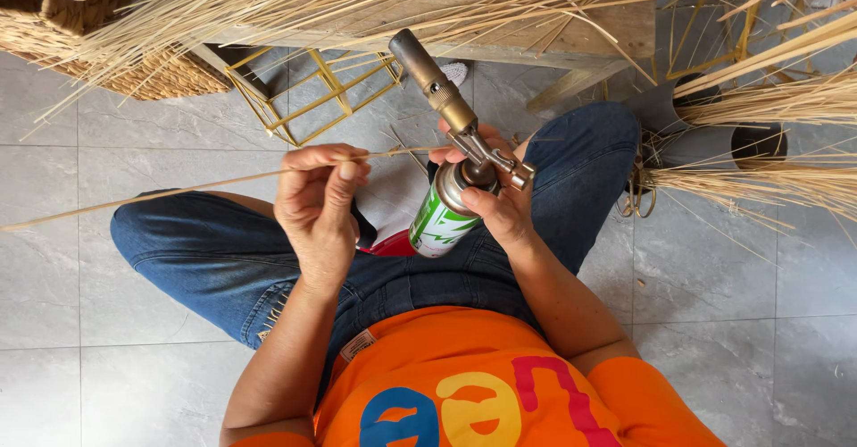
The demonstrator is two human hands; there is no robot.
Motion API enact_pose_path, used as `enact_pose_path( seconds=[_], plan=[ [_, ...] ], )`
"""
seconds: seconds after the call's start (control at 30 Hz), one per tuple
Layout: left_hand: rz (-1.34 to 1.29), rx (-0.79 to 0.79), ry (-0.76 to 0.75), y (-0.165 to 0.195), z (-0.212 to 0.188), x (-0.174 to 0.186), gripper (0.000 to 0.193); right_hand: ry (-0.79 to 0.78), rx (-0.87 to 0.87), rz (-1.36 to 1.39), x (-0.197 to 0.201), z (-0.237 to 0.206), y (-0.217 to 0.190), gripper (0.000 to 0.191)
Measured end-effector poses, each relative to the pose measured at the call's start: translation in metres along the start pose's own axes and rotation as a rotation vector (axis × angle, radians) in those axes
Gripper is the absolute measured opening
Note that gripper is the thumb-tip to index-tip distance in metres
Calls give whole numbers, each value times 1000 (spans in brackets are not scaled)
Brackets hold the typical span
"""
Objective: The person sits on a low stool and repeatedly heats thin bamboo sticks with a handheld blowtorch. They hold each stick in one hand and apply the flame with the other, then place the heated stick onto a nearby pile.
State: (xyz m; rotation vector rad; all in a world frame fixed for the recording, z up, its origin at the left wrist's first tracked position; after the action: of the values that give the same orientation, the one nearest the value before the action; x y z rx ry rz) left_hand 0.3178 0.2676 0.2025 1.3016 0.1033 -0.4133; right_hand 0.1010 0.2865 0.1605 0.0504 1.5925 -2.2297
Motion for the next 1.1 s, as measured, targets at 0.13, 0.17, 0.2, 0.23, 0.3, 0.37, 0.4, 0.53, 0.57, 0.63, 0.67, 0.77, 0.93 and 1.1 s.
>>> enact_pose_path(
  seconds=[0.13, 0.17, 0.2, 0.23, 0.3, 0.37, 0.4, 0.53, 0.57, 0.63, 0.67, 0.77, 0.93, 1.1],
  plan=[
    [-9, 75, -50, -4, -3, 0, 13, 5, 12, -23, 6, 2, -1, 39],
    [14, 126, -18, -1, -10, 3, 13, 22, 6, -26, 6, -1, 0, 39],
    [36, 181, 14, 3, -12, 7, 14, 41, -2, -28, 9, -1, 0, 38],
    [58, 233, 47, 6, -14, 12, 15, 57, -8, -30, 12, -1, 1, 38],
    [83, 119, 22, 14, -12, 22, 13, 87, 4, -70, 20, 0, 3, 37],
    [65, 32, 44, 24, -13, 34, 19, 105, 20, -105, 27, -2, 2, 37],
    [36, -1, 78, 28, -11, 42, 25, 106, 31, -120, 30, -1, 2, 37],
    [18, -101, 218, 48, -6, 77, 39, 104, 54, -132, 35, -1, 0, 38],
    [69, -123, 257, 54, -6, 84, 30, 115, 50, -127, 35, 0, -1, 39],
    [170, -161, 336, 65, -7, 91, 17, 140, 40, -116, 36, 1, -3, 41],
    [336, -96, 344, 71, -10, 90, 18, 139, 43, -121, 36, 2, -4, 41],
    [795, -74, 233, 94, -17, 72, 24, 137, 49, -133, 38, 6, -6, 41],
    [1497, -311, -113, 123, 1, 32, 15, 86, 42, -141, 34, 9, -7, 43],
    [1442, -88, -292, 125, 23, 39, 16, 52, 65, -165, 28, 13, -10, 43]
  ],
)
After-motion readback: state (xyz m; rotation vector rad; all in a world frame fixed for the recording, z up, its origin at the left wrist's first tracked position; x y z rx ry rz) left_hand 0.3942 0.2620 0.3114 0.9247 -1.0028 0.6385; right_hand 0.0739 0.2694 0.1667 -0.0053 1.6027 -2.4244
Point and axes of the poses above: each hand's wrist, its own z-axis towards the middle knuckle, its own x-axis out of the back of the hand, y = z × x, the point moved 1 cm from there along z, towards the middle knuckle, and after that the axes turned 12 degrees about -y, right-handed, at the moved point
